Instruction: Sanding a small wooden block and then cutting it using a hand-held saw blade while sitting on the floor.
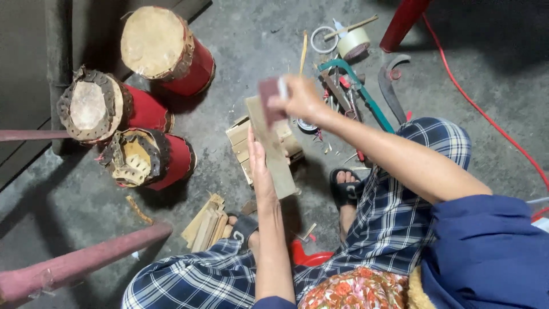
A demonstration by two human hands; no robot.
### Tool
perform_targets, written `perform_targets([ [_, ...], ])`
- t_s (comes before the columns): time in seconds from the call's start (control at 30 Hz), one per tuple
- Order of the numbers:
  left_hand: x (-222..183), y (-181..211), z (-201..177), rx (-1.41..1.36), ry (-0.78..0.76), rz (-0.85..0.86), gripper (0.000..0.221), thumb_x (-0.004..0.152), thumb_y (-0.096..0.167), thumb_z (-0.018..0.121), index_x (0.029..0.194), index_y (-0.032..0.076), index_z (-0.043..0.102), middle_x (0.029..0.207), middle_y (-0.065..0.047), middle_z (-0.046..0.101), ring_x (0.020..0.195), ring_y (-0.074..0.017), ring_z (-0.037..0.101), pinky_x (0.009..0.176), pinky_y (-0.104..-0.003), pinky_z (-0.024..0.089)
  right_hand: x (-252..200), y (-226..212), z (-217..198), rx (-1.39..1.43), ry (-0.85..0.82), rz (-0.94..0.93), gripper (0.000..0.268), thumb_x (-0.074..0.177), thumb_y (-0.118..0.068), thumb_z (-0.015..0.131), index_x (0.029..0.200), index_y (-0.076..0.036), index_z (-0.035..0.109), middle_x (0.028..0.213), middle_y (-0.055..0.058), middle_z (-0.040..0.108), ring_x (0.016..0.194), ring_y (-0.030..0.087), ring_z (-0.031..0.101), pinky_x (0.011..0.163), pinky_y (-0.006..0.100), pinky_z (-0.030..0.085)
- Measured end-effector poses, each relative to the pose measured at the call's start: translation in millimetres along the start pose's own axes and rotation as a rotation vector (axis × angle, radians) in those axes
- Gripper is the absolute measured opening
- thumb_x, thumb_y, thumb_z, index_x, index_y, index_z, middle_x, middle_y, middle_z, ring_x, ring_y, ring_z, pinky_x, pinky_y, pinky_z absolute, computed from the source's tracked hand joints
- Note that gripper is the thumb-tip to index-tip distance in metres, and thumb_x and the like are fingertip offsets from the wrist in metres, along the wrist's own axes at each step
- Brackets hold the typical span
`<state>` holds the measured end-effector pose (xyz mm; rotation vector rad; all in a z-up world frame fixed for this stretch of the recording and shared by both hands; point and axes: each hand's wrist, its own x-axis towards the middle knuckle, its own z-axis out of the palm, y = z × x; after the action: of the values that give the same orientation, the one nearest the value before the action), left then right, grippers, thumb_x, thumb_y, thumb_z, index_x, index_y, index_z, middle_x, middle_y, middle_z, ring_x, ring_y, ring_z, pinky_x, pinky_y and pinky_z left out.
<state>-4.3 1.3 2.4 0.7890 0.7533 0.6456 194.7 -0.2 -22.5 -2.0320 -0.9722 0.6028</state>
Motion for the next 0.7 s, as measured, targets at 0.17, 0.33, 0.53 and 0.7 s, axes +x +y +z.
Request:
perform_targets([
  [0.17,8,-8,-9,0.06,-0.003,0.026,0.065,0.103,0.05,0.049,0.161,0.029,0.029,0.116,-0.015,0.072,0.078,-0.0175,0.074,0.058,-0.028,0.066,11,12,10,0.021,-0.062,-0.111,0.046,0.075,-0.049,0.089,0.085,-0.01,0.067,0.083,0.017,0.072,0.087,0.036,0.072,0.075,0.043,0.055],
  [0.33,11,-5,-4,0.088,0.037,0.022,0.065,0.101,0.053,0.051,0.16,0.033,0.032,0.126,-0.011,0.069,0.08,-0.017,0.073,0.061,-0.029,0.066,-8,-12,3,0.005,-0.144,-0.03,0.044,0.069,-0.052,0.088,0.088,-0.016,0.071,0.084,0.01,0.074,0.09,0.033,0.073,0.077,0.044,0.056],
  [0.53,12,-9,-12,0.033,0.014,-0.003,0.065,0.102,0.051,0.049,0.16,0.031,0.03,0.108,-0.014,0.071,0.073,-0.0191,0.072,0.055,-0.028,0.064,-2,4,24,0.068,-0.084,-0.036,0.042,0.071,-0.049,0.087,0.083,-0.015,0.067,0.075,0.008,0.07,0.082,0.032,0.072,0.073,0.042,0.054],
  [0.7,14,-10,-14,0.019,0.079,-0.007,0.062,0.1,0.052,0.052,0.158,0.037,0.035,0.112,-0.016,0.073,0.073,-0.0229,0.073,0.057,-0.032,0.065,1,-5,15,0.067,-0.116,-0.069,0.039,0.072,-0.049,0.085,0.083,-0.016,0.067,0.078,0.009,0.072,0.083,0.032,0.073,0.074,0.041,0.055],
])
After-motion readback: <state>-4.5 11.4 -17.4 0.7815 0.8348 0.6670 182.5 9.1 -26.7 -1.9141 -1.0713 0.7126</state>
